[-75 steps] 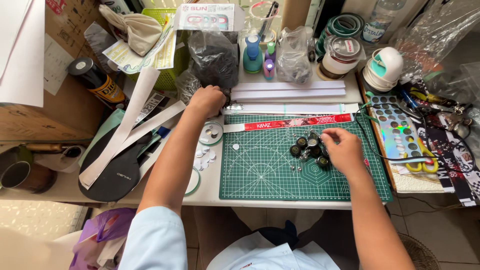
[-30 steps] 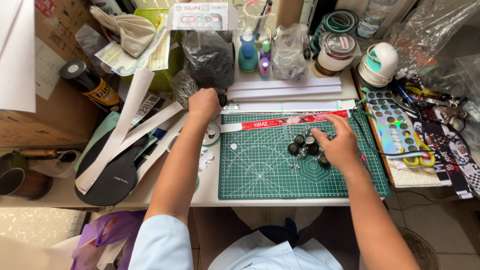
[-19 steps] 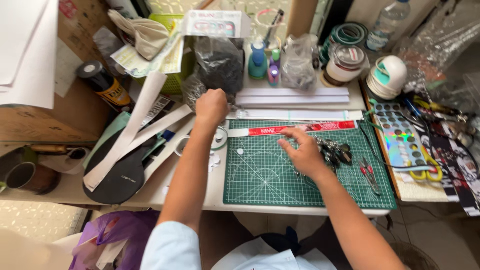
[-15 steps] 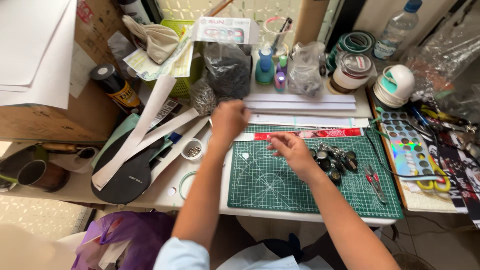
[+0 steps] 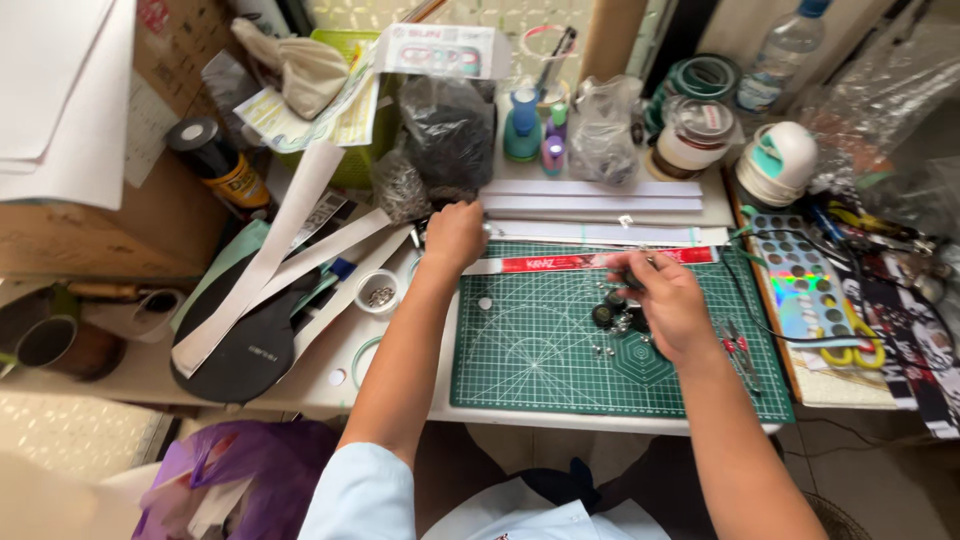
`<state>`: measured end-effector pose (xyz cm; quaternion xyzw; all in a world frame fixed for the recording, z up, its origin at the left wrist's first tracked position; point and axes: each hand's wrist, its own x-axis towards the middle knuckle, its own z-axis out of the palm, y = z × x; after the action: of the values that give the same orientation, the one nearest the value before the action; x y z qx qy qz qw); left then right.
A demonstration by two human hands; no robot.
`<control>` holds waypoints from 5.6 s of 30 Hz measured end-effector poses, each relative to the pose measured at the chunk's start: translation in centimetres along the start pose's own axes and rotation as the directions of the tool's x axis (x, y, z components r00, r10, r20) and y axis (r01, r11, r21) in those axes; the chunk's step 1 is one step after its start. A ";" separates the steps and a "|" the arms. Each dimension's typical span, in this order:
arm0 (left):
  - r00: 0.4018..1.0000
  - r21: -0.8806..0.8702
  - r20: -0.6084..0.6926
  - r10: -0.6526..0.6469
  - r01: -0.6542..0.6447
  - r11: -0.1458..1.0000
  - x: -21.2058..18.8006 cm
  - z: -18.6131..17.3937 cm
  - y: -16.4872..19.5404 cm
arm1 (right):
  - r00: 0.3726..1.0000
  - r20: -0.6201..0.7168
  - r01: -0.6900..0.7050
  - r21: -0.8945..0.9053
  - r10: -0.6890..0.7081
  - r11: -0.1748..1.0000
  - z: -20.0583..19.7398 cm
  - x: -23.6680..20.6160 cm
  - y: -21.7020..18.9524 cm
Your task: The person gathers small dark keychains on a green cutting mat, places them into a clear plastic bag, and seals it. They then handle a roll of green tape and small white circular stickers on the table.
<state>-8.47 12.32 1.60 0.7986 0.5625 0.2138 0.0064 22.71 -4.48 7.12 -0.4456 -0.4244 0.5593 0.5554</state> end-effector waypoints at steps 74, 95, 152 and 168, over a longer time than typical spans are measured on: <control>0.905 -0.867 0.426 0.001 0.409 -0.284 -4.4 -1.9 5.3 | 0.992 0.046 -0.116 -0.003 0.116 0.993 5.6 2.5 4.7; 0.860 -0.894 0.318 0.398 0.133 0.428 -4.6 -5.0 16.8 | 0.794 0.303 0.437 -0.887 -0.527 0.147 -2.6 -6.0 -1.0; 0.900 0.404 0.406 -0.158 -0.021 0.915 1.5 -3.3 -3.8 | 0.911 0.015 0.174 -0.920 -0.413 0.350 -7.4 -5.7 1.0; 0.949 -0.074 0.011 -0.315 0.315 0.946 2.3 -0.3 -1.1 | 0.857 -0.226 0.123 -0.782 -0.463 0.610 -10.6 -7.2 3.0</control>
<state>-8.98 14.70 2.39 0.6975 0.6746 0.2313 0.0703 32.17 -11.92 1.82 -0.6608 -0.5578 0.1288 0.4854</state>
